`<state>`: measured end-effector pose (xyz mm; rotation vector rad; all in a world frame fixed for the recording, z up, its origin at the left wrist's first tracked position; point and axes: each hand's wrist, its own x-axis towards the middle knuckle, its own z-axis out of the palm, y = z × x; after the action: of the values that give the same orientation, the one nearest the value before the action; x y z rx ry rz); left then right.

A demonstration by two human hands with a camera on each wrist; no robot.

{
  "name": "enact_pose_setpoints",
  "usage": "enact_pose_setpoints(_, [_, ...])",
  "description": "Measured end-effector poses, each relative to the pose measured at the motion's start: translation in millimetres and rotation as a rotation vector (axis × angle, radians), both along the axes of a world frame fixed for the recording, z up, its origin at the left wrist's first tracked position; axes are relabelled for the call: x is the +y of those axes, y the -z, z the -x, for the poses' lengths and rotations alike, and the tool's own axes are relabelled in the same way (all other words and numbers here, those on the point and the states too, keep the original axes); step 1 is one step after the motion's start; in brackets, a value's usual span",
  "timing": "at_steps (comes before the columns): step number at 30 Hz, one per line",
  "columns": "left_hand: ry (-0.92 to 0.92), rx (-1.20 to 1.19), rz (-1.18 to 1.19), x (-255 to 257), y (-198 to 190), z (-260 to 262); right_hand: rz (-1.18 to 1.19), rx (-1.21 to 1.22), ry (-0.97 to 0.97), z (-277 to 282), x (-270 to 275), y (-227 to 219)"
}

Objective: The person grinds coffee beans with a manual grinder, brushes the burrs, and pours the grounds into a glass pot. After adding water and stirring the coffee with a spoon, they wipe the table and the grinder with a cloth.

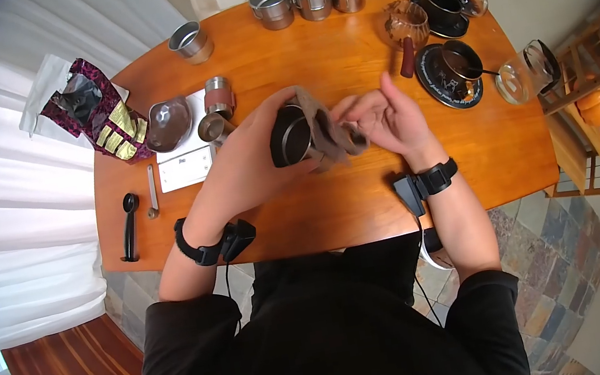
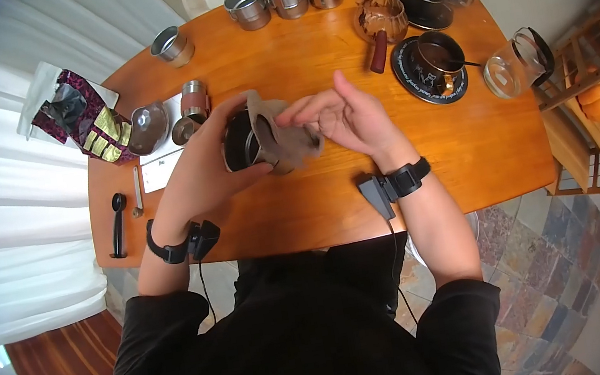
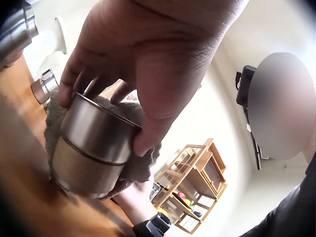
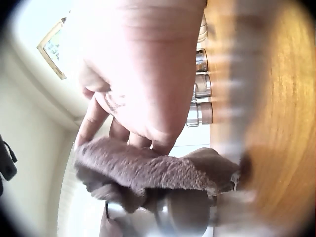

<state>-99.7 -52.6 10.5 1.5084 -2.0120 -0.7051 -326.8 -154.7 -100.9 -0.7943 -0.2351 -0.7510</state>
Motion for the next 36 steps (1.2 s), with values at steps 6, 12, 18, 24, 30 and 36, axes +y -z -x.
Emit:
enact_pose_setpoints(6, [0.079,0.234,0.010,-11,23,13,0.278,0.565,0.359,-8,18,-15])
enact_pose_setpoints(12, [0.105,0.287,-0.014,-11,20,26,0.221,0.825,0.318,4,17,-21])
enact_pose_setpoints(18, [0.422,0.240,0.129,-9,22,27,-0.231,0.928,0.285,4,42,-48])
enact_pose_setpoints(24, [0.593,0.281,0.301,-10,15,24,0.136,0.687,0.464,12,43,-10])
enact_pose_setpoints(30, [0.513,-0.229,0.537,-7,-5,13,0.278,0.781,0.574,12,44,-6])
enact_pose_setpoints(36, [0.527,-0.608,0.715,-12,-17,15,0.442,0.844,0.663,0,33,-11])
